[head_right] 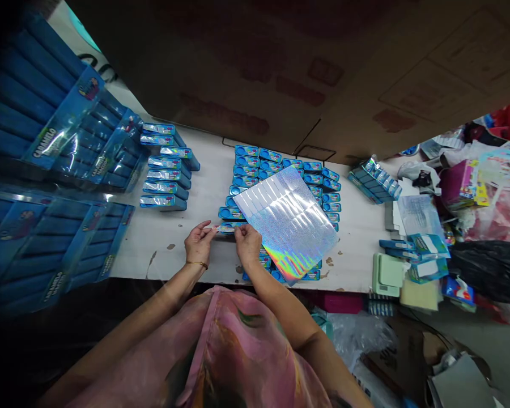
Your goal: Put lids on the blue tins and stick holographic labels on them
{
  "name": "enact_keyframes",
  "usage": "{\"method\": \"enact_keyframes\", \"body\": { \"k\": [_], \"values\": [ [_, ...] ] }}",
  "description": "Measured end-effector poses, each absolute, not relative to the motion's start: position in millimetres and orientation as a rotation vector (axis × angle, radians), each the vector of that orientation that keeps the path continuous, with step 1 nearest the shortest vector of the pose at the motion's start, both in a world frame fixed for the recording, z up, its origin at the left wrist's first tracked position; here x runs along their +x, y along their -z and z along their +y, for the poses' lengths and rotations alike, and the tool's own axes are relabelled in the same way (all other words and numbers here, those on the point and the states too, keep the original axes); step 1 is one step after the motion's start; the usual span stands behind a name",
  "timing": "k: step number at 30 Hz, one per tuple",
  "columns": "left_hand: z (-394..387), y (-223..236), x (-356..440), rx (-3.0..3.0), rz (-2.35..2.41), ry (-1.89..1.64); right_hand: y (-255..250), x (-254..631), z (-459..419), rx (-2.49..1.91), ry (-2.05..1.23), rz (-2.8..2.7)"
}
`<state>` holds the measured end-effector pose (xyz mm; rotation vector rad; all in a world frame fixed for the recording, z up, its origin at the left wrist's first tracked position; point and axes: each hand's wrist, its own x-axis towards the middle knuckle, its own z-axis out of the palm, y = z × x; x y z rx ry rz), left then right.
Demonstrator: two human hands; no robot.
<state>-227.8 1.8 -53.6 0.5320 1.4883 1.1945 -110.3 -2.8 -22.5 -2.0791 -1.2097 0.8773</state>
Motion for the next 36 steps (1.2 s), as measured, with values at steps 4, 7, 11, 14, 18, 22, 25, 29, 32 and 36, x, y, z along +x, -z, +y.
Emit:
{"method": "enact_keyframes", "body": {
  "k": [4, 7, 11, 14, 18, 22, 25, 29, 32, 36],
  "values": [
    [2, 53, -225, 0.480, 1.486, -1.218, 23, -109, 1, -2.147, -0.840, -1.330],
    [4, 57, -223, 0.436, 1.491, -1.203, 20, -109, 4, -2.247, -0.787, -1.494],
    [4, 68, -225, 0.578, 1.591, -1.065, 11, -108, 3, -2.380, -0.668, -1.759],
    [0, 72, -234, 0.932, 1.679, -0.928, 4, -105, -6, -2.230, -0.648, -2.171],
    [3, 57, -245, 1.451, 1.689, -0.824, 1, -88, -7, -2.017, -0.696, -2.499],
    [43, 28, -221, 1.731, 1.735, -0.859, -2, -34, 34, -2.009, -0.544, -2.176],
    [90, 10, -174, 1.957, 1.652, -0.734, -5, 17, 82, -1.918, -0.335, -1.968],
    [139, 10, -110, 2.034, 1.706, -0.525, -1, 52, 138, -1.811, -0.212, -2.136],
    [154, 22, -86, 1.964, 1.847, -0.526, 10, 57, 160, -1.806, -0.174, -2.360],
    [154, 30, -76, 1.850, 1.959, -0.623, 28, 68, 163, -1.651, -0.091, -2.584]
  ]
}}
